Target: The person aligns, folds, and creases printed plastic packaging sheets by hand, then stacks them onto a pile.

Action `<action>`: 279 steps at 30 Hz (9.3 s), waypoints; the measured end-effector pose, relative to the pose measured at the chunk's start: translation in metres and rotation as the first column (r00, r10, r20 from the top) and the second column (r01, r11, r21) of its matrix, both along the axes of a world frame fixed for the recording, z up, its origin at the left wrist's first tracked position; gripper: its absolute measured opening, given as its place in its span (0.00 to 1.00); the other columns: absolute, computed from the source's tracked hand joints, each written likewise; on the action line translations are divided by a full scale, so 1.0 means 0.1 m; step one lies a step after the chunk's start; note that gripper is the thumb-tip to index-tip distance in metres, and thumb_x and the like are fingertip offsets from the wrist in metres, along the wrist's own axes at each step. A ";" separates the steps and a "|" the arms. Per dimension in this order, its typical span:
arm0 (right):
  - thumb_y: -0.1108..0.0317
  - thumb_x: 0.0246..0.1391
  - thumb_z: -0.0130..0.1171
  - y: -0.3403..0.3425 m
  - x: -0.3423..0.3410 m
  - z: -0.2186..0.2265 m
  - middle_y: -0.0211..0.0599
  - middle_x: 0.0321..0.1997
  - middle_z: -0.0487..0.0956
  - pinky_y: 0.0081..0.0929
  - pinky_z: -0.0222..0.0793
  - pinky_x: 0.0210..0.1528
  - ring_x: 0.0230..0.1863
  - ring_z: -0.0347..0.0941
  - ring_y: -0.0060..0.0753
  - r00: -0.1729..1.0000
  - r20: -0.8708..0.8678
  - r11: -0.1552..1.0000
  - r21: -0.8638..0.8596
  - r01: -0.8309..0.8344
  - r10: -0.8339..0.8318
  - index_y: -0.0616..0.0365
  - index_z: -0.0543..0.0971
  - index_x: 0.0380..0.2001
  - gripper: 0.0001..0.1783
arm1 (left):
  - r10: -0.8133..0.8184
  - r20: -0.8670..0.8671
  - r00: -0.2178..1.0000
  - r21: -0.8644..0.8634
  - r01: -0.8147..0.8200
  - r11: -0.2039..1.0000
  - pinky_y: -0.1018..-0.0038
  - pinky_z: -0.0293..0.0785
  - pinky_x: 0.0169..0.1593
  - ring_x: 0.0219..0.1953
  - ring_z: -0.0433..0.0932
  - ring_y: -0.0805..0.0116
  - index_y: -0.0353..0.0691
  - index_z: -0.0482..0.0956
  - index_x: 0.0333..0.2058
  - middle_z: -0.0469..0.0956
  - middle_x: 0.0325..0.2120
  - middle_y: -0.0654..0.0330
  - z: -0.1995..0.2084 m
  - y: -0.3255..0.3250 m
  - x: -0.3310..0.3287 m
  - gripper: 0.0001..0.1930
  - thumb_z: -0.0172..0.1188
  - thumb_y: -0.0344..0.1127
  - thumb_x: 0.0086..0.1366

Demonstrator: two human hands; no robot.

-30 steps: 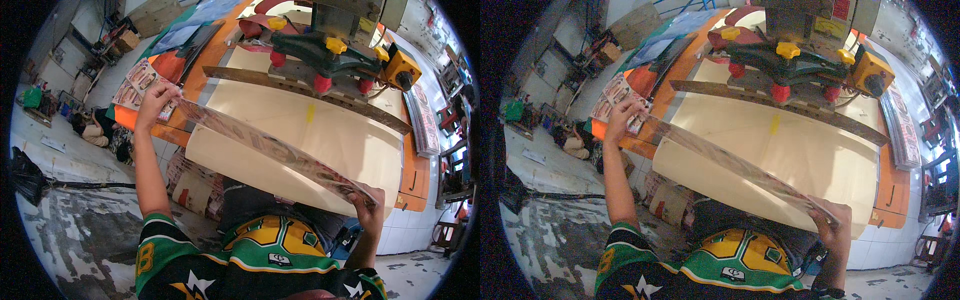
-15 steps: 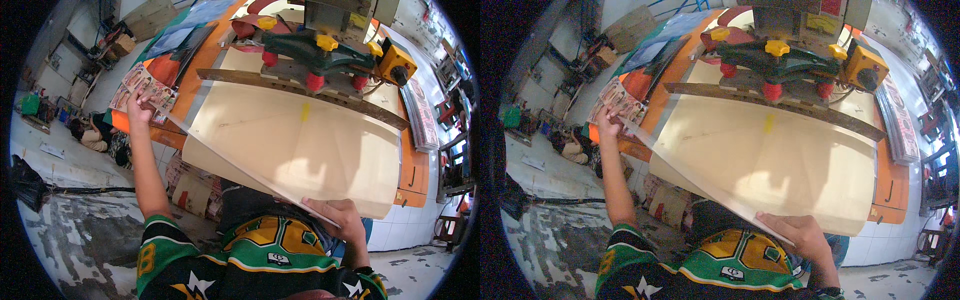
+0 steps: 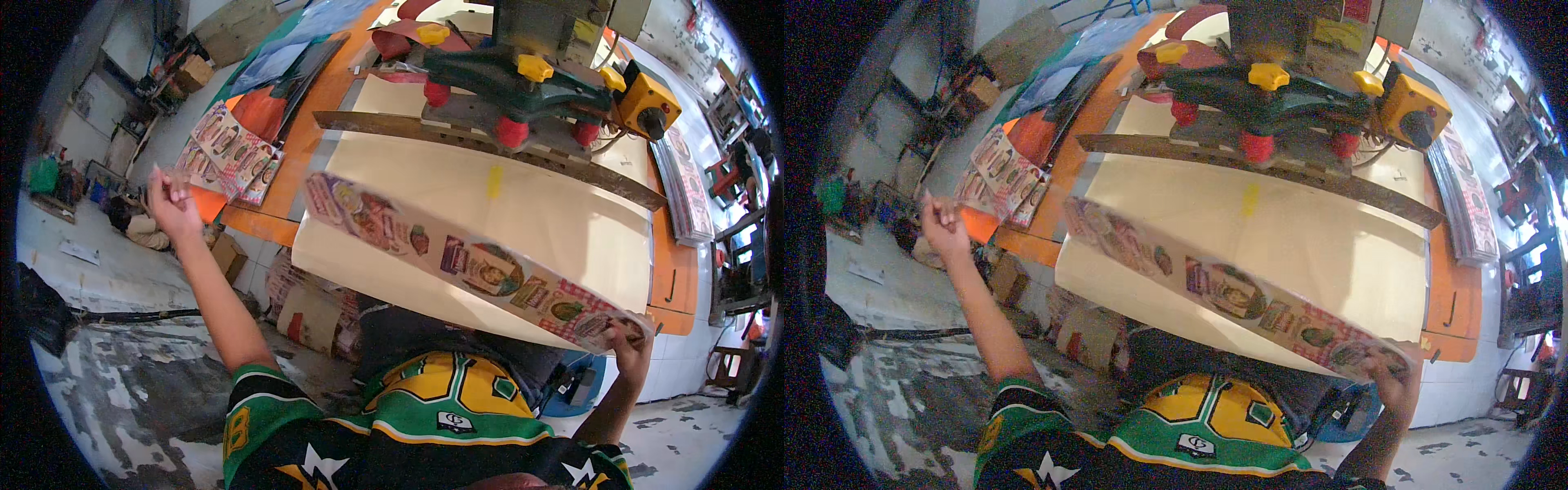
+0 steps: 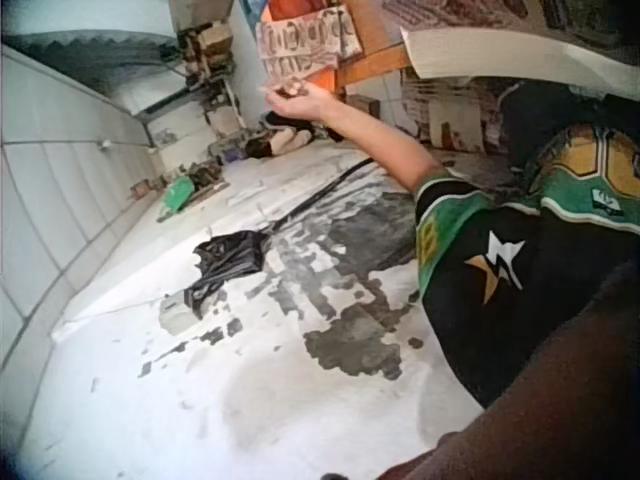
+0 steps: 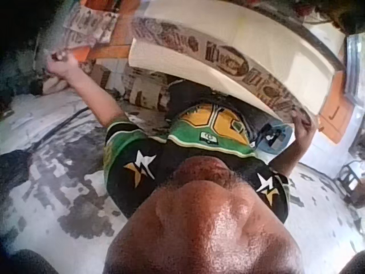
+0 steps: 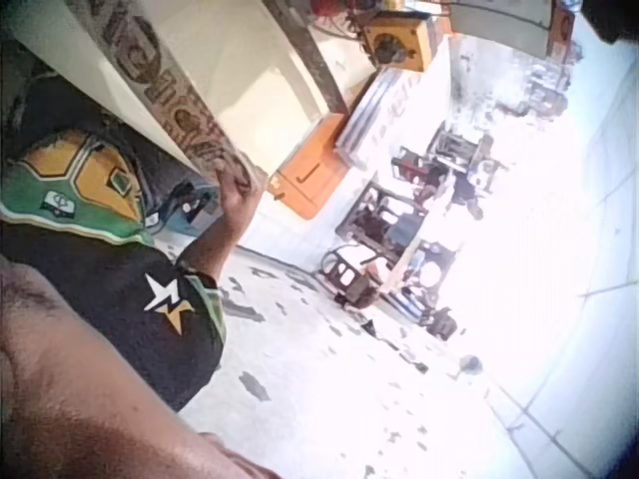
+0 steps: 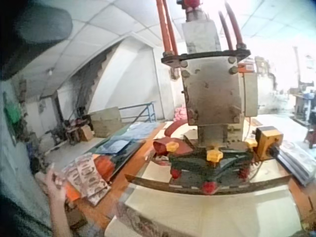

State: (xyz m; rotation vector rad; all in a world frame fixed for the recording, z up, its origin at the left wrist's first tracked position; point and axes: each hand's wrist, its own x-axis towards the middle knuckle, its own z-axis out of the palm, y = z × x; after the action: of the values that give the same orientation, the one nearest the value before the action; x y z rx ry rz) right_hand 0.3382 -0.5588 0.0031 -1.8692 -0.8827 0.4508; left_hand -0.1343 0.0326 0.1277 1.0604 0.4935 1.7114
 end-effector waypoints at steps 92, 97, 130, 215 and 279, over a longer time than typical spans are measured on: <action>0.72 0.67 0.58 1.93 -0.97 0.08 0.40 0.34 0.87 0.24 0.79 0.40 0.35 0.84 0.26 0.844 -0.274 0.887 0.169 -0.430 0.461 0.64 0.84 0.48 0.11 | 0.109 -0.976 -0.186 0.185 -0.459 0.869 0.41 0.32 0.75 0.77 0.33 0.30 0.60 0.48 0.76 0.38 0.75 0.34 -1.72 2.13 0.24 0.41 0.41 0.69 0.70; 0.72 0.67 0.57 1.94 -0.98 0.06 0.40 0.33 0.87 0.24 0.80 0.40 0.35 0.84 0.26 0.859 -0.275 0.902 0.148 -0.406 0.432 0.64 0.84 0.48 0.11 | 0.067 -0.982 -0.177 0.144 -0.465 0.874 0.40 0.32 0.75 0.77 0.33 0.30 0.60 0.49 0.76 0.38 0.75 0.32 -1.82 2.07 0.42 0.40 0.40 0.67 0.71; 0.60 0.67 0.57 -0.36 2.43 0.67 0.31 0.40 0.82 0.23 0.75 0.38 0.34 0.77 0.22 0.743 0.065 0.737 0.214 0.641 -0.666 0.55 0.82 0.53 0.17 | 0.010 -0.911 -0.413 0.185 -0.386 0.904 0.39 0.43 0.73 0.76 0.39 0.32 0.74 0.47 0.75 0.42 0.75 0.36 -2.02 2.51 0.26 0.36 0.34 0.70 0.72; 0.57 0.71 0.53 -2.06 0.95 -0.31 0.35 0.55 0.79 0.35 0.71 0.62 0.57 0.75 0.32 0.865 -0.457 0.561 0.669 0.488 -0.208 0.58 0.74 0.59 0.20 | -0.816 -0.542 0.202 -0.082 0.953 0.291 0.71 0.71 0.40 0.43 0.82 0.65 0.30 0.74 0.59 0.82 0.45 0.55 -0.59 -1.69 1.98 0.54 0.56 0.81 0.57; 0.62 0.68 0.60 0.83 1.07 0.20 0.28 0.37 0.82 0.22 0.66 0.42 0.38 0.73 0.20 0.990 -0.138 0.880 0.471 0.063 0.003 0.61 0.82 0.40 0.12 | -0.499 -0.308 0.810 -0.089 0.497 0.863 0.72 0.75 0.49 0.42 0.80 0.71 0.34 0.80 0.43 0.81 0.38 0.60 -0.99 -0.33 1.48 0.12 0.55 0.38 0.77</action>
State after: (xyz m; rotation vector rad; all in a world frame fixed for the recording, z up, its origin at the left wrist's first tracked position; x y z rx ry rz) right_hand 0.4449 -0.4760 0.0230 -1.3811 -0.7873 0.3021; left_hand 0.0137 -0.0006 0.0284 1.3390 0.3743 1.0748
